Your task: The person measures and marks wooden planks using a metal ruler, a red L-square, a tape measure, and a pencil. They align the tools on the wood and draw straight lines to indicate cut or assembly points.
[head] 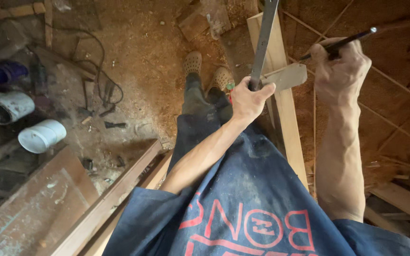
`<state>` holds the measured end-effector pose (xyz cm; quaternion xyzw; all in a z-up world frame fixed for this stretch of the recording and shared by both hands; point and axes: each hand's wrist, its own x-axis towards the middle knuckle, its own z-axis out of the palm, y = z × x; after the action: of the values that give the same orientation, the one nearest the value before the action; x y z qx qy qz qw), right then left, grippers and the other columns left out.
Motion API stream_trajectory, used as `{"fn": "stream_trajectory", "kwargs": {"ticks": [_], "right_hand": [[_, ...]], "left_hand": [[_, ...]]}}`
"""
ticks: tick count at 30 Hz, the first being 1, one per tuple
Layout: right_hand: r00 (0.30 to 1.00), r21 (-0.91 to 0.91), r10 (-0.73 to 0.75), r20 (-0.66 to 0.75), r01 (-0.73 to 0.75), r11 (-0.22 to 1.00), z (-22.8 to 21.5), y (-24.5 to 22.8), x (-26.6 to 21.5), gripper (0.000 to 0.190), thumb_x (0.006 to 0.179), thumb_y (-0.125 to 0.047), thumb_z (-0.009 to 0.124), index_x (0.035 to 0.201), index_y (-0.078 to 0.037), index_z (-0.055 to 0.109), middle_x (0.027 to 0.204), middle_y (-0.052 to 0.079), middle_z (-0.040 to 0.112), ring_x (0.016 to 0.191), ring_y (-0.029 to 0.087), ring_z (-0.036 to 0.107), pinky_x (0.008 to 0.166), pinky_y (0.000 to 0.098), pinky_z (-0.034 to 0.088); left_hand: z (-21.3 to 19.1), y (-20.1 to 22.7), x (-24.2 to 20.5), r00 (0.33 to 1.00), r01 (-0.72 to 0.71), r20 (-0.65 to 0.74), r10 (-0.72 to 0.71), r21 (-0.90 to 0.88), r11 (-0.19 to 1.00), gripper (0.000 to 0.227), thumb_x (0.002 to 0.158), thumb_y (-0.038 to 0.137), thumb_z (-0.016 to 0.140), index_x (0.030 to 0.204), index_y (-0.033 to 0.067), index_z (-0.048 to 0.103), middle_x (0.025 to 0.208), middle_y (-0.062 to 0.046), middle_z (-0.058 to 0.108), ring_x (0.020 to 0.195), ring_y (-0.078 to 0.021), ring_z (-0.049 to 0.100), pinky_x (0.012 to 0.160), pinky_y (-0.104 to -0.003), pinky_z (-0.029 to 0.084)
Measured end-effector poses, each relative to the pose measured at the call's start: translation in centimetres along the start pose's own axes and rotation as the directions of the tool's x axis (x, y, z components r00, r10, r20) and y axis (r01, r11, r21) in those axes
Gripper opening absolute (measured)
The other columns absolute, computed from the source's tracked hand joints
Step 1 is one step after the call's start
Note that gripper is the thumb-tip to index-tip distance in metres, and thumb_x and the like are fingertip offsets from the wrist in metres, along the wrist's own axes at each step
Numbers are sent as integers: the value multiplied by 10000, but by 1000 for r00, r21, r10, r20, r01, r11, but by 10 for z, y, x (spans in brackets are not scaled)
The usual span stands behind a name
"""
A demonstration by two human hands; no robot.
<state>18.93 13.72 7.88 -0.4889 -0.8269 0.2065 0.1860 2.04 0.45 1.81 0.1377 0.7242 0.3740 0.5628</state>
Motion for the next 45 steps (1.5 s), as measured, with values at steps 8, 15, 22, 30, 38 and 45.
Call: {"fn": "stream_trajectory", "kwargs": {"ticks": [8,15,22,30,38,45], "right_hand": [[790,673,511,-338,-177,718,17,-18,-70,249,1202,-272,676,1130,-34,653,978,70,729,784,128,645,719,281,544],[564,797,799,-210,-375,474,49,-59,-126,207,1093,-229,671,1020,-41,623,865,28,706,675,73,565,619,237,462],[451,695,823,-345,-466,548,71,-93,-144,209,1108,-207,684,1022,-22,643,845,-1,624,720,57,524,627,238,431],[569,724,774,-278,-406,559,91,-166,-133,125,1050,-144,612,1060,-23,636,807,4,583,669,86,518,601,238,427],[957,324,201,-210,-126,938,84,-222,-93,358,662,-110,798,913,-7,565,1241,184,648,1013,346,585,829,433,541],[965,196,173,-199,-133,971,91,-193,-124,307,718,-90,841,880,-25,588,1145,122,695,954,338,588,754,427,523]], "left_hand": [[-55,7,56,980,-181,-16,199,-486,855,343,772,216,860,1019,16,730,894,-41,733,772,-131,671,636,-274,531],[-97,75,177,979,-173,-154,130,-309,935,543,734,271,902,1172,-9,746,1051,-93,760,856,-184,617,718,-316,468],[-99,66,195,950,-84,-278,138,199,976,606,743,355,877,1202,10,685,1111,-95,732,1002,-243,670,908,-379,502],[-140,100,124,998,-66,-5,66,-178,982,450,864,485,781,944,98,567,747,26,472,545,-88,381,472,-278,330],[-126,123,36,673,520,685,-278,-172,837,499,944,576,640,1068,98,562,693,56,419,489,-42,353,414,-211,315],[-114,77,15,649,310,746,-145,-86,947,685,917,599,574,1131,-46,658,821,-57,657,729,-162,662,649,-300,562]]}}
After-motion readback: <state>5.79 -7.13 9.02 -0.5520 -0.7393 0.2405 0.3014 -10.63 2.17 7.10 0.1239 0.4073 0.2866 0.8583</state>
